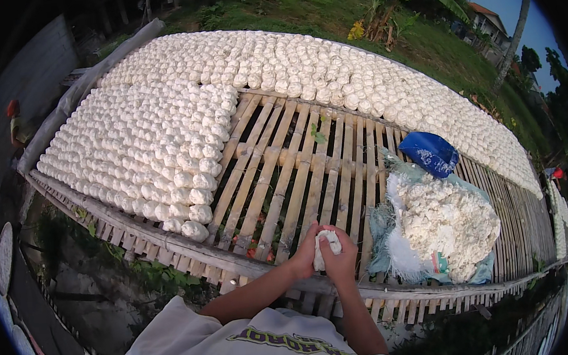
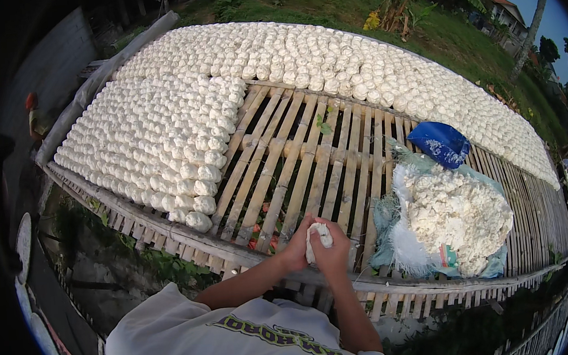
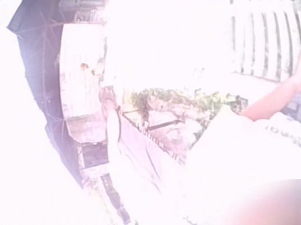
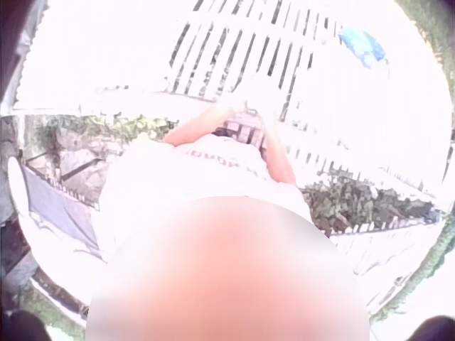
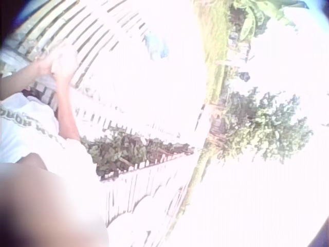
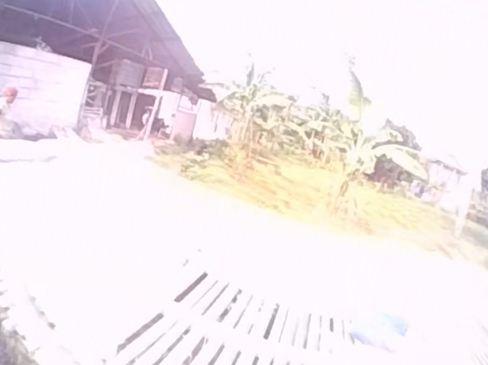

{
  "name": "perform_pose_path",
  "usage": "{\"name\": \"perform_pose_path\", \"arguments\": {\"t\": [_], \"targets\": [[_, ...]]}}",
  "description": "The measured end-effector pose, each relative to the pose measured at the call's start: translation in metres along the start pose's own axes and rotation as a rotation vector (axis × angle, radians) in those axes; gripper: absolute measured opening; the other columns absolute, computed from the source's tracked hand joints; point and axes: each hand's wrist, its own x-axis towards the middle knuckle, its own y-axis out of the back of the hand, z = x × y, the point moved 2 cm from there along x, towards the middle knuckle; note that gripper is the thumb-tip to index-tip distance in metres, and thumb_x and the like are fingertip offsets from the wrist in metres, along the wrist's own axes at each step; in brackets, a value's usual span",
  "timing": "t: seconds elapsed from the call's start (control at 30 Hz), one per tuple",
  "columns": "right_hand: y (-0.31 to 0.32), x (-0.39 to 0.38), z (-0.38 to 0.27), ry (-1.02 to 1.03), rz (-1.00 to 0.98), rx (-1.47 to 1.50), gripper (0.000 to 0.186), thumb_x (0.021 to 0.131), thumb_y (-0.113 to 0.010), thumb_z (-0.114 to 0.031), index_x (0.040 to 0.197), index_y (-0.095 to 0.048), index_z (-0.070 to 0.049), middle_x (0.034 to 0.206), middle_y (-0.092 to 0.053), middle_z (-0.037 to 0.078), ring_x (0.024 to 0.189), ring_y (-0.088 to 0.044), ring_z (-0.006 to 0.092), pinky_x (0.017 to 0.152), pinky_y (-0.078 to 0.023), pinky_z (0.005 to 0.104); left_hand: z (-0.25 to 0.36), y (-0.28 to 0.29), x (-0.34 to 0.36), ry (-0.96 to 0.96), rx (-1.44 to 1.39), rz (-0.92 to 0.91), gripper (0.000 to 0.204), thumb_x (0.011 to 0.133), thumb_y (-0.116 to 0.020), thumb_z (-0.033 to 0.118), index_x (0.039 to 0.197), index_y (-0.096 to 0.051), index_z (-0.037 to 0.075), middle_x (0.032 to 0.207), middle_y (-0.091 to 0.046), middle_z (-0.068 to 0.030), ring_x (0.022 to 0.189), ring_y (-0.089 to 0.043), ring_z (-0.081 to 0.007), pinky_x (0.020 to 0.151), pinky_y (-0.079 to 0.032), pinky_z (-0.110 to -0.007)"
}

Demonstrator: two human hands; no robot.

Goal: The person repeatedly scoops a white dough-like material from a sack, rolls it into small balls with both hands, and places them in neat rows on a bamboo drying rack. The process continues throughout the clip with consistent hand motions and placement.

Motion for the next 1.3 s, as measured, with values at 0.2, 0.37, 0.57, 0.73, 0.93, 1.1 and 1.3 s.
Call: {"name": "perform_pose_path", "arguments": {"t": [0.2,0.37,0.57,0.73,0.93,1.1,1.3], "targets": [[-0.023,-0.006,-0.033,0.417,0.002,-0.138,0.040,0.100,-0.068,-0.018,0.136,-0.065,0.000,0.119,-0.069,0.017,0.108,-0.069,0.0287,0.099,-0.053,0.0392,0.018,0.009,-0.011,0.082,-0.154,-0.272,0.063,0.108,-0.038,0.068,0.124,-0.066,0.014,0.121,-0.072,-0.0092,0.112,-0.072,-0.0271,0.100,-0.057,-0.045],[-0.032,0.000,-0.029,0.282,-0.050,-0.045,0.036,0.099,-0.070,-0.021,0.130,-0.070,-0.003,0.112,-0.073,0.019,0.105,-0.071,0.0339,0.099,-0.053,0.0410,0.026,0.015,-0.027,-0.031,-0.051,-0.211,0.059,0.107,-0.042,0.069,0.117,-0.067,0.016,0.110,-0.073,-0.0038,0.103,-0.072,-0.0203,0.091,-0.058,-0.039],[-0.041,0.004,-0.029,0.370,-0.248,-0.020,0.037,0.088,-0.081,-0.018,0.123,-0.075,-0.005,0.112,-0.073,0.018,0.105,-0.071,0.0367,0.091,-0.056,0.0436,0.022,0.015,-0.029,0.004,-0.543,-0.914,0.070,0.107,-0.044,0.066,0.144,-0.058,0.009,0.140,-0.065,-0.0155,0.131,-0.063,-0.0336,0.116,-0.046,-0.050],[-0.053,-0.005,-0.043,0.563,-0.153,-0.213,0.046,0.079,-0.088,-0.020,0.121,-0.075,-0.007,0.111,-0.073,0.016,0.103,-0.071,0.0366,0.089,-0.058,0.0451,0.020,0.043,-0.025,0.022,-0.360,-0.382,0.070,0.106,-0.044,0.064,0.145,-0.057,0.007,0.142,-0.064,-0.0171,0.134,-0.061,-0.0352,0.119,-0.044,-0.052],[-0.064,0.007,-0.040,0.476,-0.179,-0.052,0.050,0.071,-0.092,-0.019,0.117,-0.076,-0.007,0.109,-0.073,0.014,0.094,-0.073,0.0351,0.083,-0.059,0.0442,0.040,0.062,-0.031,-0.074,-0.296,-0.204,0.066,0.107,-0.044,0.061,0.143,-0.058,0.009,0.142,-0.064,-0.0153,0.135,-0.060,-0.0334,0.118,-0.045,-0.051],[-0.079,0.018,-0.041,0.747,-0.507,-0.402,0.053,0.072,-0.090,-0.027,0.119,-0.076,-0.008,0.116,-0.071,0.013,0.114,-0.065,0.0347,0.096,-0.051,0.0482,0.049,0.082,-0.039,-0.147,-0.414,-0.209,0.062,0.107,-0.043,0.059,0.142,-0.059,0.010,0.143,-0.063,-0.0138,0.136,-0.059,-0.0320,0.117,-0.045,-0.050],[-0.115,0.000,-0.030,0.580,-0.410,-0.326,0.075,0.079,-0.087,-0.048,0.140,-0.066,-0.007,0.131,-0.064,0.018,0.129,-0.057,0.0412,0.108,-0.044,0.0569,0.052,0.106,-0.053,-0.316,-0.675,-0.168,0.063,0.107,-0.040,0.060,0.143,-0.059,0.011,0.146,-0.062,-0.0126,0.140,-0.056,-0.0316,0.118,-0.044,-0.050]]}}
